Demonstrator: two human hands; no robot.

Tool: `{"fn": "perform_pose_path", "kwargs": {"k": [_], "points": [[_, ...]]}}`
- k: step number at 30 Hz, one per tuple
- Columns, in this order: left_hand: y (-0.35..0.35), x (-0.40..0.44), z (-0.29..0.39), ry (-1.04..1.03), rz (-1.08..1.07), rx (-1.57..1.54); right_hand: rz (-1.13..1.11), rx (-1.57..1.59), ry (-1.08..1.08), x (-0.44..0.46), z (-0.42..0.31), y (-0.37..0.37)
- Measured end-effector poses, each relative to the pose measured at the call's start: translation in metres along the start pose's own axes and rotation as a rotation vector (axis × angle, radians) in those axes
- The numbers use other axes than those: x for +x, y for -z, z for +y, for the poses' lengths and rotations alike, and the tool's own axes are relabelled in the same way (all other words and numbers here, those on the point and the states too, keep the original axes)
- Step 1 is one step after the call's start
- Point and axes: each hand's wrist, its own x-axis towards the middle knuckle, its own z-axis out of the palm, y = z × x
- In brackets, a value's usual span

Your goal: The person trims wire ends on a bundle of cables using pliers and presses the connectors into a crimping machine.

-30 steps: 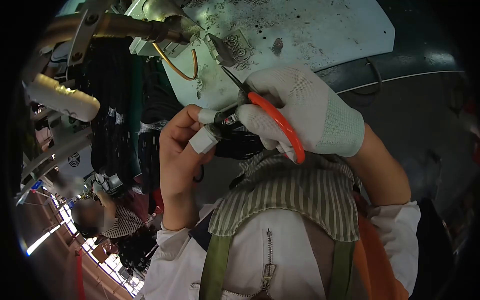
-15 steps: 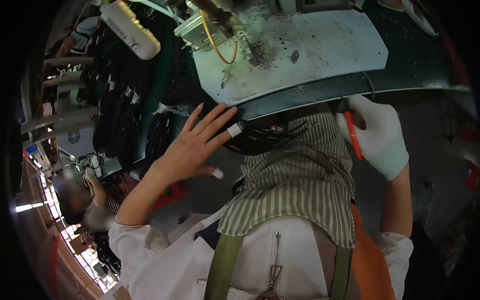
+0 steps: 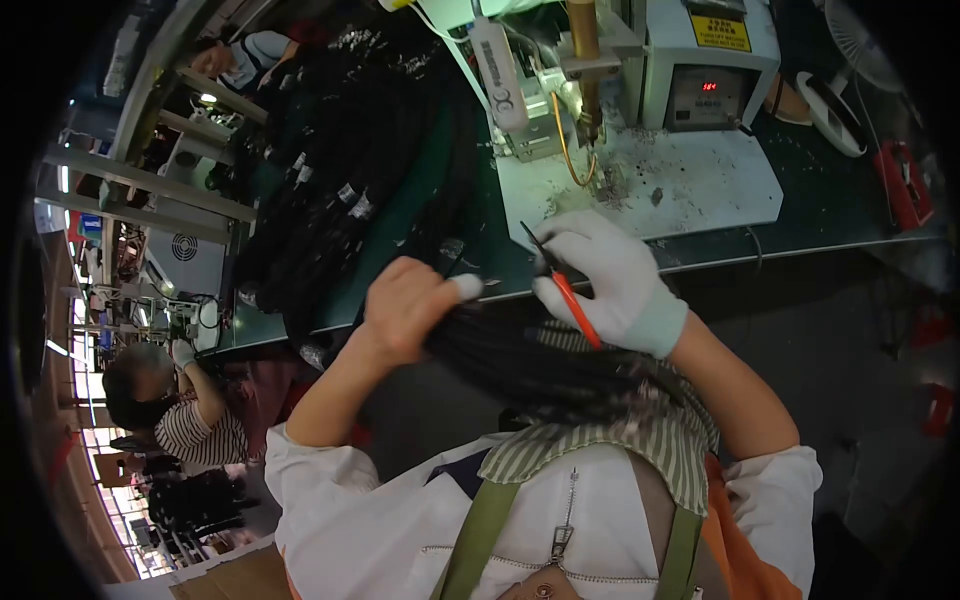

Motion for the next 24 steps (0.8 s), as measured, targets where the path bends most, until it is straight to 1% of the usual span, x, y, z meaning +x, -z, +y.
{"fn": "perform_pose_path", "kwargs": {"k": [1,2,3,5,6,7,8,10,11,12,14,15,16,17,18,20,21,23,24], "points": [[0.026,0.005,-0.002,0.124,0.108,-0.026,0.016,0.073,0.006,0.014,0.003,-0.013],[0.046,-0.007,-0.007,0.334,0.170,-0.009,0.035,0.145,0.019,0.031,0.004,-0.026],[0.059,-0.016,-0.014,0.468,0.372,-0.050,0.003,0.292,-0.082,0.048,0.002,-0.037],[0.084,-0.010,-0.036,0.565,0.662,-0.552,-0.064,0.465,-0.155,0.086,-0.003,-0.056],[0.097,-0.007,-0.047,0.572,0.841,-0.785,-0.026,0.401,0.016,0.108,0.014,-0.081],[0.112,-0.008,-0.056,0.499,0.900,-0.975,0.024,0.334,0.184,0.130,0.029,-0.105],[0.129,0.013,-0.048,0.498,0.997,-1.079,-0.027,0.246,0.187,0.140,0.027,-0.110],[0.161,0.030,-0.052,0.325,1.099,-1.284,-0.128,0.070,0.208,0.161,0.023,-0.121],[0.178,0.034,-0.058,0.276,1.119,-1.438,-0.159,0.104,0.237,0.162,0.017,-0.120],[0.193,0.038,-0.067,0.227,1.103,-1.504,-0.192,0.139,0.265,0.164,0.007,-0.117],[0.219,0.044,-0.086,0.118,1.052,-1.619,-0.356,0.357,0.245,0.154,-0.014,-0.101],[0.227,0.049,-0.088,0.074,1.042,-1.631,-0.386,0.520,0.337,0.152,-0.018,-0.098],[0.237,0.057,-0.089,0.027,1.029,-1.647,-0.480,0.760,0.168,0.144,-0.024,-0.092],[0.248,0.062,-0.089,0.052,1.036,-1.685,-0.569,0.995,-0.012,0.135,-0.033,-0.083],[0.256,0.063,-0.093,0.058,1.011,-1.686,-0.569,1.134,-0.073,0.130,-0.032,-0.083],[0.266,0.064,-0.106,0.083,0.978,-1.660,-0.475,1.219,0.095,0.129,-0.017,-0.092],[0.265,0.062,-0.116,0.132,1.032,-1.612,-0.484,1.237,0.120,0.124,-0.020,-0.089],[0.265,0.053,-0.158,0.241,1.088,-1.549,-0.731,1.297,-0.156,0.104,-0.045,-0.067],[0.260,0.044,-0.189,0.336,1.149,-1.460,-0.719,1.370,0.044,0.091,-0.047,-0.068]]}}
